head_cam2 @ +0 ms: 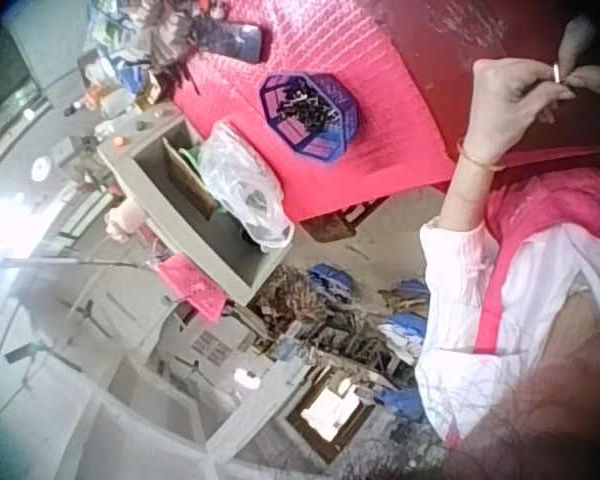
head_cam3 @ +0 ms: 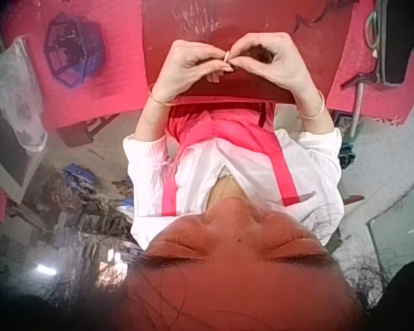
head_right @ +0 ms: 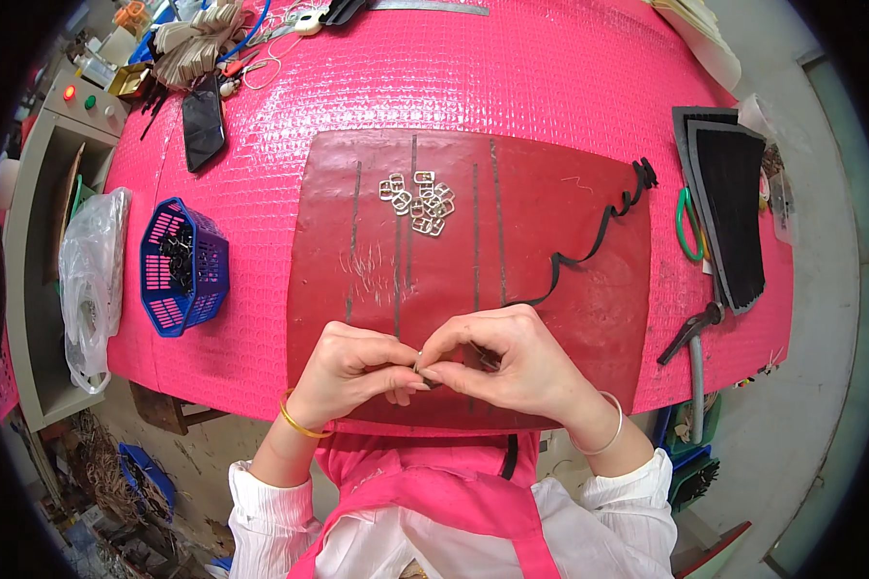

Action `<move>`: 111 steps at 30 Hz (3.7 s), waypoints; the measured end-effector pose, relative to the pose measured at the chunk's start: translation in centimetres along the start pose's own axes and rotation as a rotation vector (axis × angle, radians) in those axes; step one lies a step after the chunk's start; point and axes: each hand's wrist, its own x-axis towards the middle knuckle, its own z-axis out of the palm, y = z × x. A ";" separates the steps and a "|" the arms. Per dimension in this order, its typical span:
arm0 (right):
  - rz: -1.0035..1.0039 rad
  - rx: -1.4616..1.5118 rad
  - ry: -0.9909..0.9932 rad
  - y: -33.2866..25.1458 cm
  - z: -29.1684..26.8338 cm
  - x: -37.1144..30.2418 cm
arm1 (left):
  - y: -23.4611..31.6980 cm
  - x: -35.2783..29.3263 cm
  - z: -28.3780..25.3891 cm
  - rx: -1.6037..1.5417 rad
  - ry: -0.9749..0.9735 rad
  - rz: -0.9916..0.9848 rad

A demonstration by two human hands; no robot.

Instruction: The person repeatedly threads the end of a black strap through metal buckles and cuts the strap with snips.

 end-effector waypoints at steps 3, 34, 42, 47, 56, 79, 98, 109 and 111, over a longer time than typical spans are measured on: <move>-0.002 -0.120 0.078 -0.4 0.3 0.0 | 0.0 -0.1 -0.1 -0.024 -0.015 -0.036; 0.235 0.680 0.547 3.3 6.6 -1.7 | -1.4 -2.0 4.8 -0.388 0.574 -0.206; 0.313 0.491 -0.025 3.9 2.5 -2.4 | -0.3 -3.0 2.6 -0.575 0.463 -0.291; 0.262 0.545 -0.204 3.3 2.4 -1.1 | 0.0 -3.5 1.7 -0.511 0.313 -0.361; 0.309 0.507 -0.149 3.6 2.7 -1.6 | -0.2 -3.7 1.5 -0.568 0.337 -0.331; 0.369 0.530 -0.098 2.6 4.7 -0.3 | 4.9 -1.6 -4.9 0.732 0.318 -0.051; 0.033 0.110 0.435 4.1 2.4 -0.6 | -2.5 7.6 -2.9 0.834 0.718 0.180; 0.086 0.327 0.461 3.2 1.2 -0.6 | -1.2 6.1 -2.4 0.160 0.503 -0.033; 0.162 0.424 0.407 3.1 0.4 -0.4 | 0.9 4.2 -1.7 -0.372 0.377 -0.190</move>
